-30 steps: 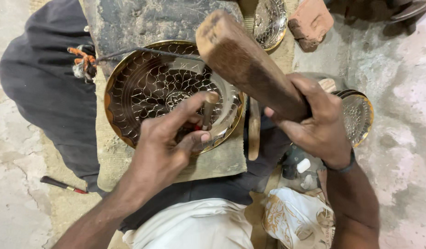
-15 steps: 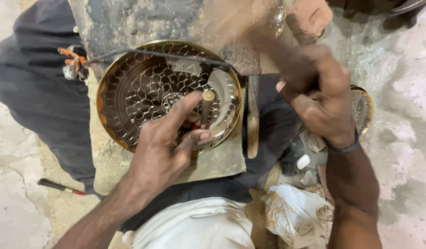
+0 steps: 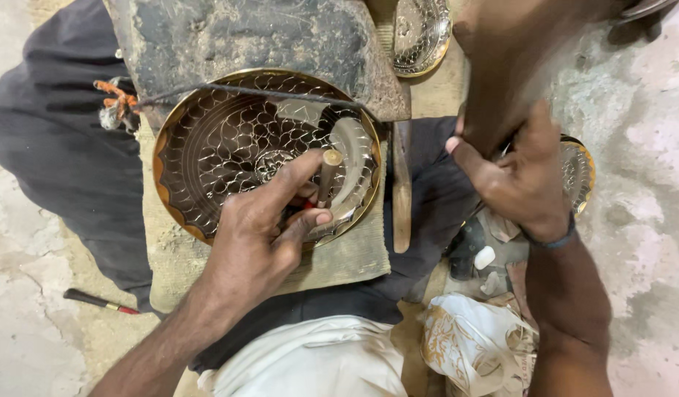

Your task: The person uses a hammer and a small metal punch to create a decorative pattern on a brass plate. They repeatedly strike the punch to form a series of indentations across the plate's surface.

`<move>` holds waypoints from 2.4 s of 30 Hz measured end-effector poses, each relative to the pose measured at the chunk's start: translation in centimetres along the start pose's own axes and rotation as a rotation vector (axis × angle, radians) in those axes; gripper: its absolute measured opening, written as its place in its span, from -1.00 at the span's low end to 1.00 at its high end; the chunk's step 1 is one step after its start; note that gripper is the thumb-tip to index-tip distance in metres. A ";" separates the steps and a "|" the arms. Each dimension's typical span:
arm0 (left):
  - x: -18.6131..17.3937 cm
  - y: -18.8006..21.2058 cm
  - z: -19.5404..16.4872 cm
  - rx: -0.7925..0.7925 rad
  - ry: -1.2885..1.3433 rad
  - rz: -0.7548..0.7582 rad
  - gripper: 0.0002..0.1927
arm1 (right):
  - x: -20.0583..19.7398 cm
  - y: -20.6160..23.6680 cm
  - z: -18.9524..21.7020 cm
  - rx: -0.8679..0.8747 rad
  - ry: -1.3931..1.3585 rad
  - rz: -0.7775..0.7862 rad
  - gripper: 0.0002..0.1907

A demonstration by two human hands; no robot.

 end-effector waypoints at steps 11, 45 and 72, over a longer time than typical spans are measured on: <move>0.2 -0.1 0.1 -0.018 -0.080 0.023 -0.37 | -0.8 0.7 2.2 -0.127 0.550 0.070 -0.56; -7.3 4.7 -0.1 -0.283 0.298 -0.233 -0.47 | 6.8 -1.1 4.3 0.229 -0.282 -0.173 -0.51; -0.5 -0.3 0.5 -0.049 -0.101 0.174 -0.52 | 2.7 3.5 0.9 0.104 -0.219 0.132 -0.25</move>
Point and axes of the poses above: each hand's wrist, its own y-axis away from the middle knuckle, its own x-axis out of the palm, z = x × y, the point moved 5 cm from there along -y, towards the middle knuckle, and after that the axes turned 11 degrees about -y, right-handed, at the moved point
